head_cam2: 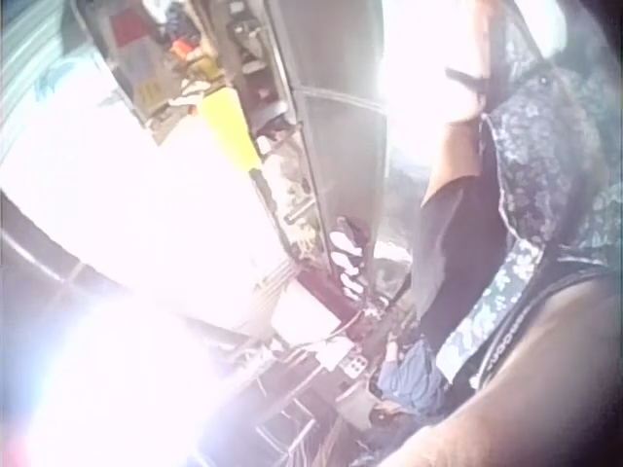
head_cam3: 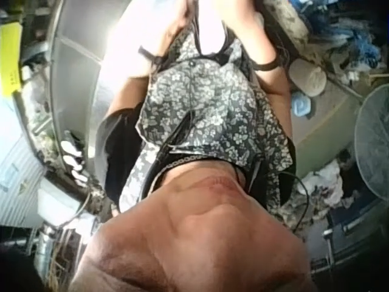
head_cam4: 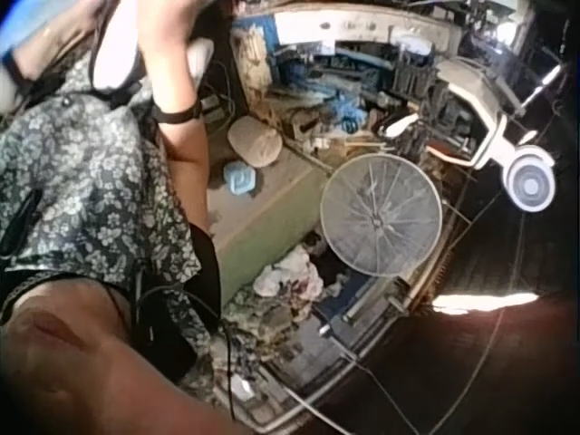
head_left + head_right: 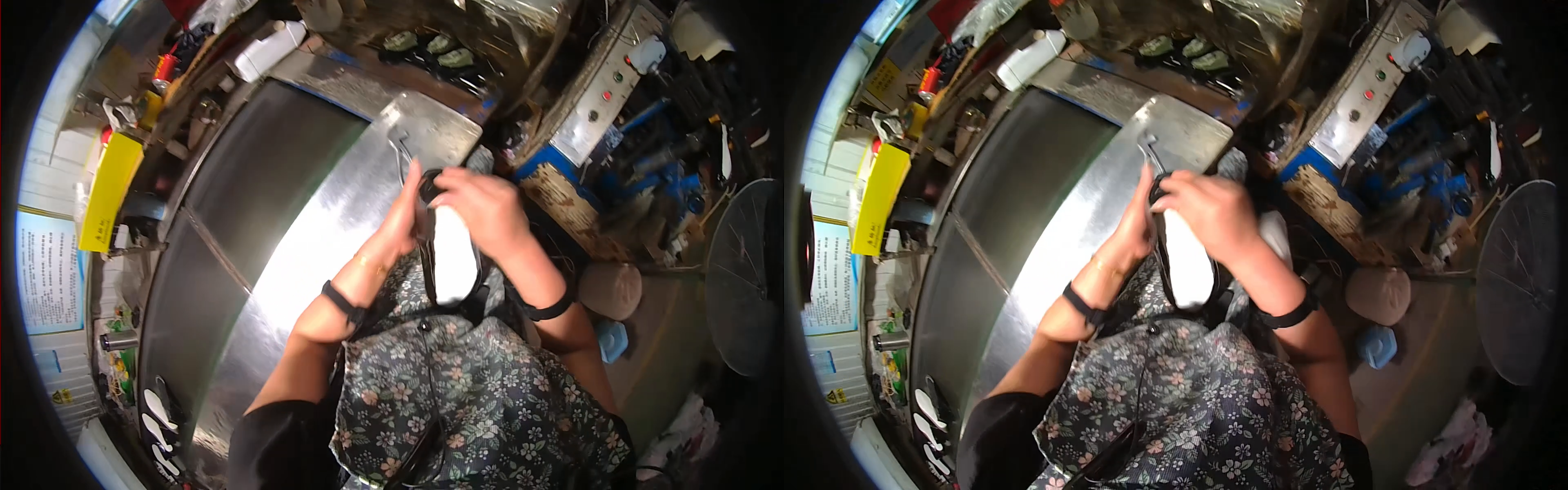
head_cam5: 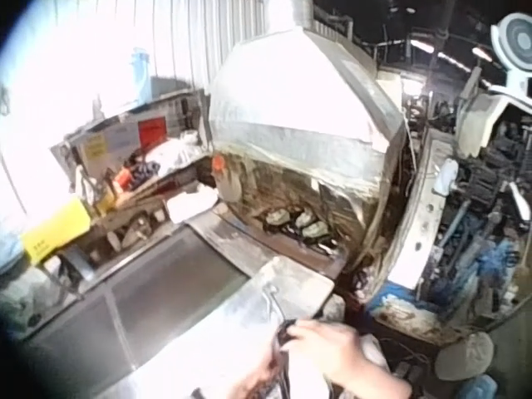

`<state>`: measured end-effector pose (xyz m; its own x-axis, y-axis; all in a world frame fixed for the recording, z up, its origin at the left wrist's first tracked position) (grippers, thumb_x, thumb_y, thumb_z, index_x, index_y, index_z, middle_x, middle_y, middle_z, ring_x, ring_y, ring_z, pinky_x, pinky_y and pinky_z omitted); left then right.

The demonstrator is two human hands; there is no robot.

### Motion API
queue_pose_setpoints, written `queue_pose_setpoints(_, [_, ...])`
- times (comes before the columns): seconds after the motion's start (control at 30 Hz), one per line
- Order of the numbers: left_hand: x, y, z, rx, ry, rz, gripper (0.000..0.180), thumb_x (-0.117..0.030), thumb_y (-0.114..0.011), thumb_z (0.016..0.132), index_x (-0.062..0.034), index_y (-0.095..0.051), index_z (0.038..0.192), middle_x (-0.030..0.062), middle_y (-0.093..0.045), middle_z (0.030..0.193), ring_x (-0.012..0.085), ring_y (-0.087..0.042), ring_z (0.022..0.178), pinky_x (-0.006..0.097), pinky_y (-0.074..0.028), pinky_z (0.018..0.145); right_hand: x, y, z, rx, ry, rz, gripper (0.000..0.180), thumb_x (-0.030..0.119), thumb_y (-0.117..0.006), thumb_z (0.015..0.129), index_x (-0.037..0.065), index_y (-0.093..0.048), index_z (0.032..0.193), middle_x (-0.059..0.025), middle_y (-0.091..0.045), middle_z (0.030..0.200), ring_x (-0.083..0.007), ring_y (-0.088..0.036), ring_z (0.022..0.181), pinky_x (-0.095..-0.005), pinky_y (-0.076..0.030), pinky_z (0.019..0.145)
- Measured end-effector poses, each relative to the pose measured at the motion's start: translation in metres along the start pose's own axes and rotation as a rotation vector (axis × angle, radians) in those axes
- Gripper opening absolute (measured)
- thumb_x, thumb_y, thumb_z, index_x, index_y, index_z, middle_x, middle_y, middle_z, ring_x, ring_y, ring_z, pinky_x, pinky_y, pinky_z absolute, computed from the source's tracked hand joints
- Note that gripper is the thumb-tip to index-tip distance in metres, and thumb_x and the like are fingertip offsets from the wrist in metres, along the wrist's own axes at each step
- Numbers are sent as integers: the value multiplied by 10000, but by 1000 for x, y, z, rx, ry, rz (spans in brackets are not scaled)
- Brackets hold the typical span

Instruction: Assembling and finishing shoe components on a conveyor belt in a factory.

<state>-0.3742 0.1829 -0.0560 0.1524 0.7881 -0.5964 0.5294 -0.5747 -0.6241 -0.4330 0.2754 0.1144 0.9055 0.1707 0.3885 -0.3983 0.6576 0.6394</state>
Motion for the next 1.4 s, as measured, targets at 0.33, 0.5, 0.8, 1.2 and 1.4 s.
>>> queue_pose_setpoints(0.33, [23, -97, -21, 26, 89, 88, 476, -148, -556, 936, 61, -452, 1350, 139, -601, 1236, 207, -574, 1141, 333, -427, 1024, 13, 51, -52, 21, -318, -137, 243, 140, -761, 795, 9, -682, 984, -160, -704, 974, -334, -687, 822, -390, -552, 712])
queue_pose_setpoints(0.5, [32, -90, -1, 244, -17, 203, 498, -385, -525, 980, 29, -544, 1255, 138, -636, 1155, 198, -619, 1041, 327, -501, 921, 6, 56, -53, -5, -331, -93, 257, 207, -772, 784, 35, -678, 950, -101, -710, 934, -311, -677, 749, -386, -526, 660])
queue_pose_setpoints(0.8, [31, -83, -15, 83, -17, 174, 405, -375, -466, 1023, -15, -643, 1082, 99, -684, 982, 142, -655, 823, 289, -540, 732, -13, 48, -62, 158, -474, 56, 328, 148, -767, 799, 3, -680, 1080, -179, -701, 942, -328, -688, 818, -366, -542, 692])
queue_pose_setpoints(1.2, [-4, -49, -21, -29, -737, 1139, 476, -221, -703, 905, -17, -498, 1283, 67, -628, 1090, 169, -594, 978, 302, -496, 852, -23, -25, -156, 73, -837, 302, 588, 203, -611, 955, 46, -365, 1466, -217, -579, 1301, -302, -568, 1218, -369, -453, 977])
queue_pose_setpoints(1.4, [1, -8, 5, 17, -337, 597, 470, -113, -730, 873, -45, -511, 1284, 39, -624, 1062, 128, -583, 944, 272, -493, 831, -57, -40, -176, 88, -1046, 380, 266, 173, -542, 991, -46, -610, 1126, -86, -668, 743, -112, -606, 690, -305, -477, 634])
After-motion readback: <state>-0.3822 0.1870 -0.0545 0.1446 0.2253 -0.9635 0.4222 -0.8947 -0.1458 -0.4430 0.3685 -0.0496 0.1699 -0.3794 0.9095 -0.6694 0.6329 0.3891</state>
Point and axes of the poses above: each hand's wrist, its own z-axis towards the middle knuckle, its own y-axis out of the back of the hand, x = y × z, the point moved 8 cm from there along z, towards the middle knuckle
